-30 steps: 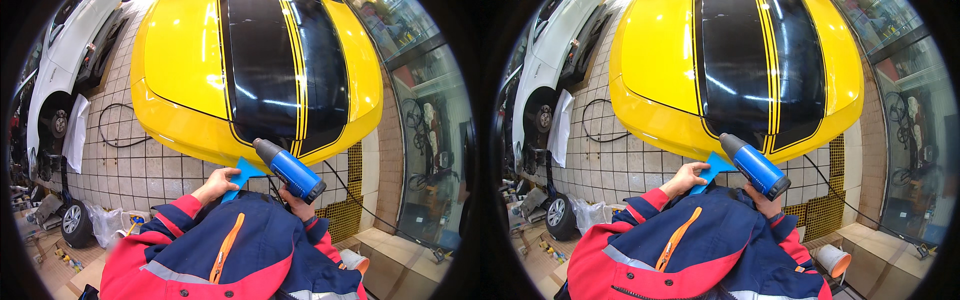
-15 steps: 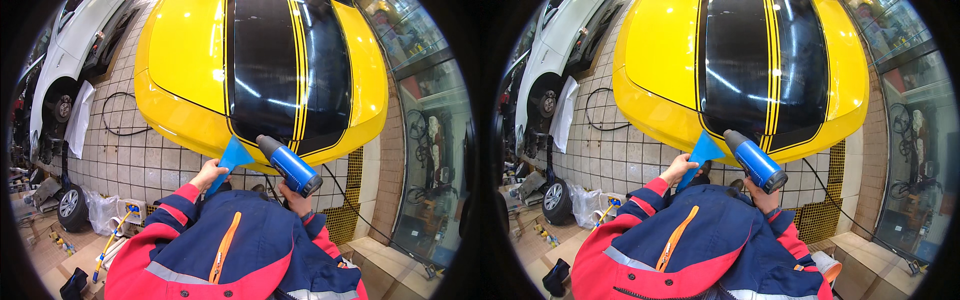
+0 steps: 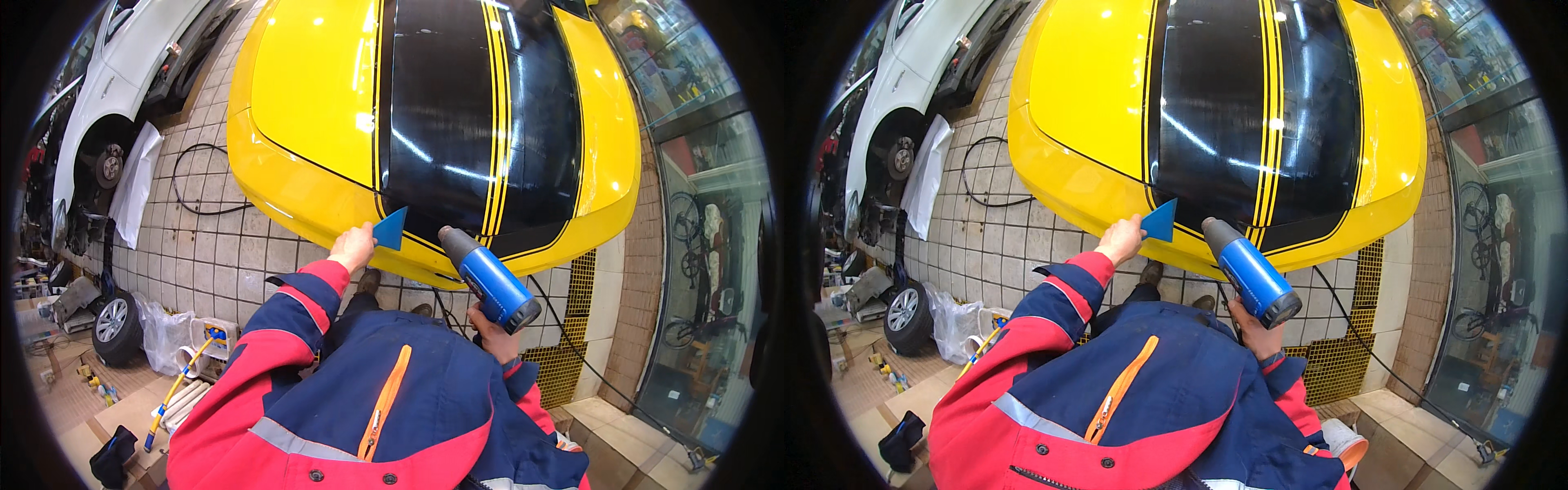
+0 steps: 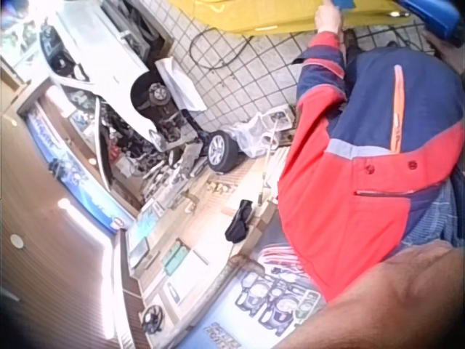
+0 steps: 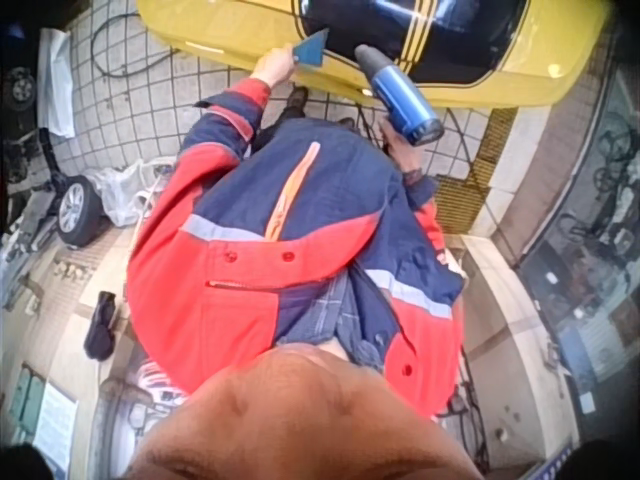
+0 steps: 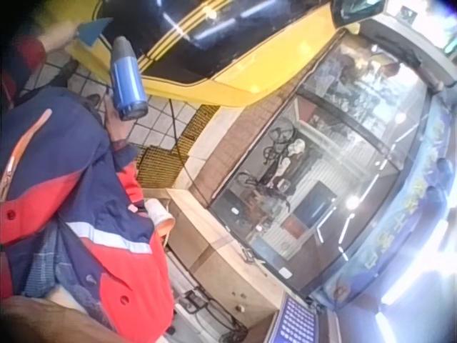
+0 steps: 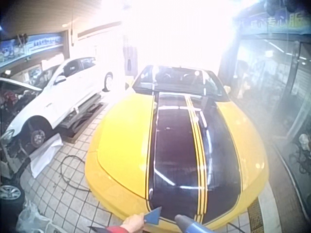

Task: The person applies black racing stripes to the hood of a yellow sports car. They use a heat gun to warm the vinyl and a blue squeegee to smooth it onto the curved surface, then peel back the transfer paper to reveal the applied stripes.

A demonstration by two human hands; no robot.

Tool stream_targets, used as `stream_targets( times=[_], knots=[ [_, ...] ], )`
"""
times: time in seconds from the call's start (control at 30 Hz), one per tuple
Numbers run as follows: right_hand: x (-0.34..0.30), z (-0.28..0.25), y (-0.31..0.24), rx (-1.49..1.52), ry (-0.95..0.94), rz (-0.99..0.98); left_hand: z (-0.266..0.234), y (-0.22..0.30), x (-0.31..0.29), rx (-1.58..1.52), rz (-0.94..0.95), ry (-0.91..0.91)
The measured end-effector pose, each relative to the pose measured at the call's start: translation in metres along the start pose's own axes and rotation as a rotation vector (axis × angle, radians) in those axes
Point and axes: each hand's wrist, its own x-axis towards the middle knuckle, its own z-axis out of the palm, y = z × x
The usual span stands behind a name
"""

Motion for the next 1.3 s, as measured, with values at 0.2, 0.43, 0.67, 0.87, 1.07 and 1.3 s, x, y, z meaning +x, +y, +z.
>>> stream_targets(
  times=[0.2, 0.43, 0.67, 0.87, 1.07, 1.3],
  knots=[
    [-0.004, 0.005, -0.005, 0.013, 0.033, -0.045, -0.026, -0.026, 0.006, 0.077, -0.033, -0.038],
    [-0.013, 0.014, -0.009, 0.011, 0.054, -0.049, -0.056, -0.038, 0.021, 0.18, -0.048, -0.052],
    [-0.024, 0.017, -0.003, 0.018, 0.063, -0.061, -0.085, -0.047, 0.017, 0.244, 0.066, -0.03],
    [-0.026, 0.026, 0.005, 0.071, 0.076, -0.008, -0.084, -0.05, 0.017, 0.325, 0.142, -0.108],
    [-0.025, 0.028, 0.008, -0.004, 0.048, -0.038, -0.103, -0.062, 0.03, 0.238, -0.04, -0.01],
    [-0.03, 0.033, 0.002, 0.023, 0.052, -0.024, -0.111, -0.054, 0.014, 0.283, 0.171, -0.168]
  ],
)
